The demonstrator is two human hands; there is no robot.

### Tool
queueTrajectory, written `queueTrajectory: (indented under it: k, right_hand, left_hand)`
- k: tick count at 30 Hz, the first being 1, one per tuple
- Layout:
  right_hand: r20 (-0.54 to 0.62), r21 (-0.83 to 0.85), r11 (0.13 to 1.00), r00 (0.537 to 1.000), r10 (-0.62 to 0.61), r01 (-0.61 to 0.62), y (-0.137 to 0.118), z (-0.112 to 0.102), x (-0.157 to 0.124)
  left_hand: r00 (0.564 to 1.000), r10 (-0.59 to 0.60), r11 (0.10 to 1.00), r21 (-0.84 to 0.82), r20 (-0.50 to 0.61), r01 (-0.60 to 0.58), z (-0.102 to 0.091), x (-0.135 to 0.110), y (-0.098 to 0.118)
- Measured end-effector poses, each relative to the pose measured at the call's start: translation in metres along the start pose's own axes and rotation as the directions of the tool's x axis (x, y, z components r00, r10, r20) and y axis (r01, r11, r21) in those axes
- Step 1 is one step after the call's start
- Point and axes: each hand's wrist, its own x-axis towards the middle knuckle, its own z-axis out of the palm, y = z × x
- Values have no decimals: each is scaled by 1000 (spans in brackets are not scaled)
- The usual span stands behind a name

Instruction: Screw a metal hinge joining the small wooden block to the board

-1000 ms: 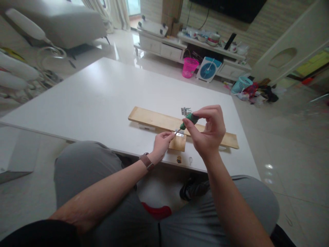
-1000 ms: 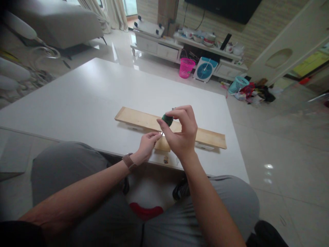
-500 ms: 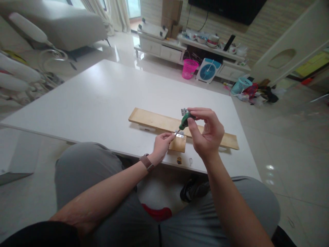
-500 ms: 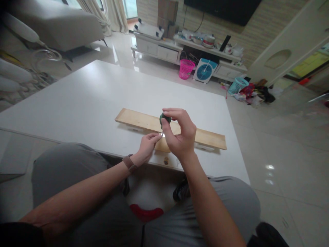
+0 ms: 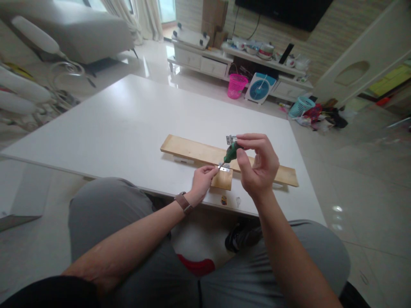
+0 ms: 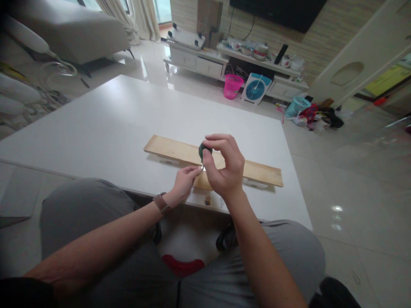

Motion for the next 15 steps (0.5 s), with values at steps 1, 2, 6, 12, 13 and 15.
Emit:
queueTrajectory:
  k: [1, 2, 6, 12, 13, 15]
  right_hand:
    - [5, 16, 1000, 1000, 8, -8, 0, 0, 0]
    - [8, 31, 999, 1000, 16, -16, 0, 0, -1]
    - [2, 35, 999, 1000, 21, -21, 2, 0, -1]
    - [-4, 2, 1000, 1000, -11, 11, 1, 0, 1]
    - [-2, -2, 1000, 1000, -11, 11, 1, 0, 1]
    - [-1, -19, 1000, 1000, -7, 7, 1, 0, 1]
  left_hand:
    - [1000, -2, 1000, -5, 1, 2, 0, 0, 0]
    - [1000, -3, 1000, -10, 3, 3, 0, 0, 0]
    - [1000, -4, 1000, -18, 3, 5, 0, 0, 1]
    - [1000, 2, 1000, -7, -1, -2, 0, -1, 1]
    - [1000, 4, 1000, -6, -1, -4, 0, -1, 1]
    - [1000, 8, 1000, 2, -1, -8, 0, -1, 1]
